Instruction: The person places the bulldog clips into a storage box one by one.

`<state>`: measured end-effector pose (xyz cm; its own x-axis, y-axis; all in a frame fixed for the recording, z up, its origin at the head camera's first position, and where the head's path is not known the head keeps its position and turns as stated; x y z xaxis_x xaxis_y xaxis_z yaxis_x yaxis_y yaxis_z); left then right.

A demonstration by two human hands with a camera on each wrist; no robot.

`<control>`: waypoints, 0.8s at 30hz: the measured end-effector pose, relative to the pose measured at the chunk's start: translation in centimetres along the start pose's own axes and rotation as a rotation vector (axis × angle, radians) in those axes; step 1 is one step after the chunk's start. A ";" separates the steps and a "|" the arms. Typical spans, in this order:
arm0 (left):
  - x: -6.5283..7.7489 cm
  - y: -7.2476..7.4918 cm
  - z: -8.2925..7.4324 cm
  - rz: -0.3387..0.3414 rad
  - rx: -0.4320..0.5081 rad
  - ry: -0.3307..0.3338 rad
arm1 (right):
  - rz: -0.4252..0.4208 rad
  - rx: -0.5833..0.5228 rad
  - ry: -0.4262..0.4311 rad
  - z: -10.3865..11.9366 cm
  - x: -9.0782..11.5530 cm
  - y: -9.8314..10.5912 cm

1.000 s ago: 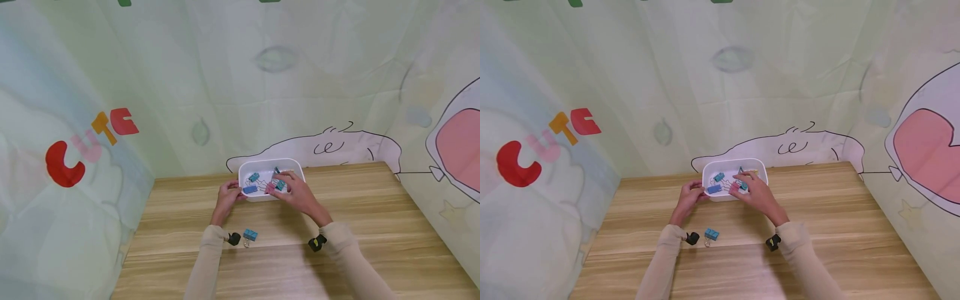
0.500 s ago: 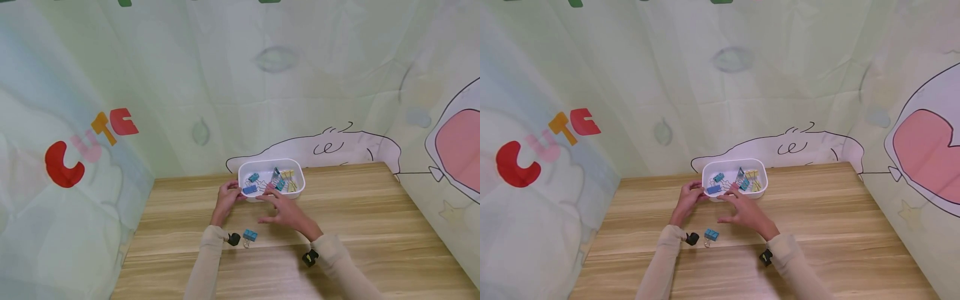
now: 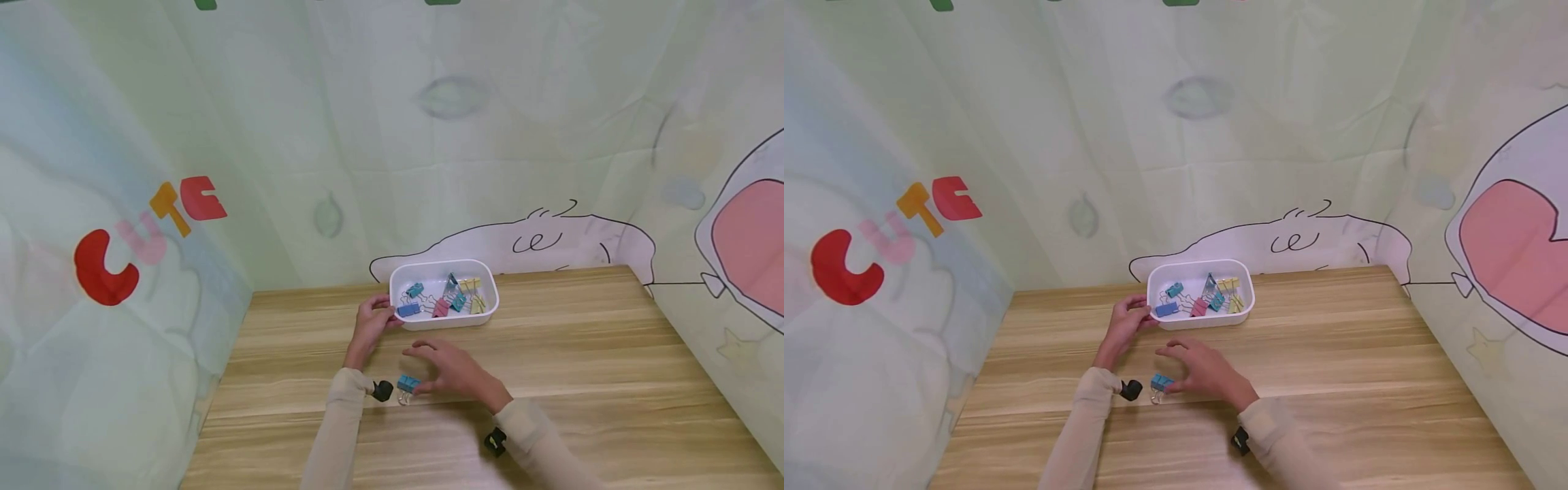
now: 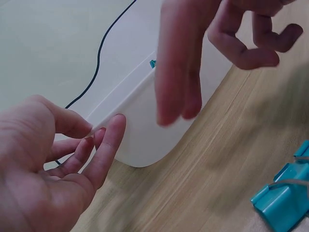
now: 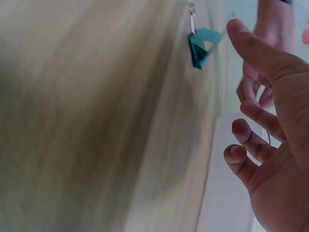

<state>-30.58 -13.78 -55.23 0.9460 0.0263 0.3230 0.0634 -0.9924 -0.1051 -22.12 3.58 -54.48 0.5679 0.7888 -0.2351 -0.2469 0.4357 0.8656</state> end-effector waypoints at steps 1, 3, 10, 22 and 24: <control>0.0 0.0 0.0 0.000 0.000 -0.001 | 0.011 0.003 0.002 0.1 0.0 -0.3; 0.0 0.0 0.0 -0.003 -0.007 0.000 | 0.028 0.008 0.004 0.2 0.0 -0.8; 0.1 0.0 0.0 -0.008 -0.016 0.010 | 0.035 0.001 0.007 0.7 -0.1 -1.6; 0.0 -0.1 0.1 -0.003 -0.009 0.006 | 0.054 0.073 -0.014 0.9 0.2 -2.5; 0.0 0.0 0.0 -0.006 -0.009 0.006 | 0.048 0.069 -0.015 1.0 0.3 -2.6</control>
<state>-30.57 -13.74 -55.26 0.9436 0.0319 0.3296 0.0665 -0.9933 -0.0942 -20.55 2.29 -56.35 0.5684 0.8013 -0.1865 -0.2199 0.3664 0.9041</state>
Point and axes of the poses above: each hand's wrist, its own x-axis away from the middle knuckle, its own y-axis out of the back of the hand, z = x × y, the point moved 6 cm from there along -x, towards the middle knuckle, and after that the axes turned 10 degrees about y, right-handed, at the moved point
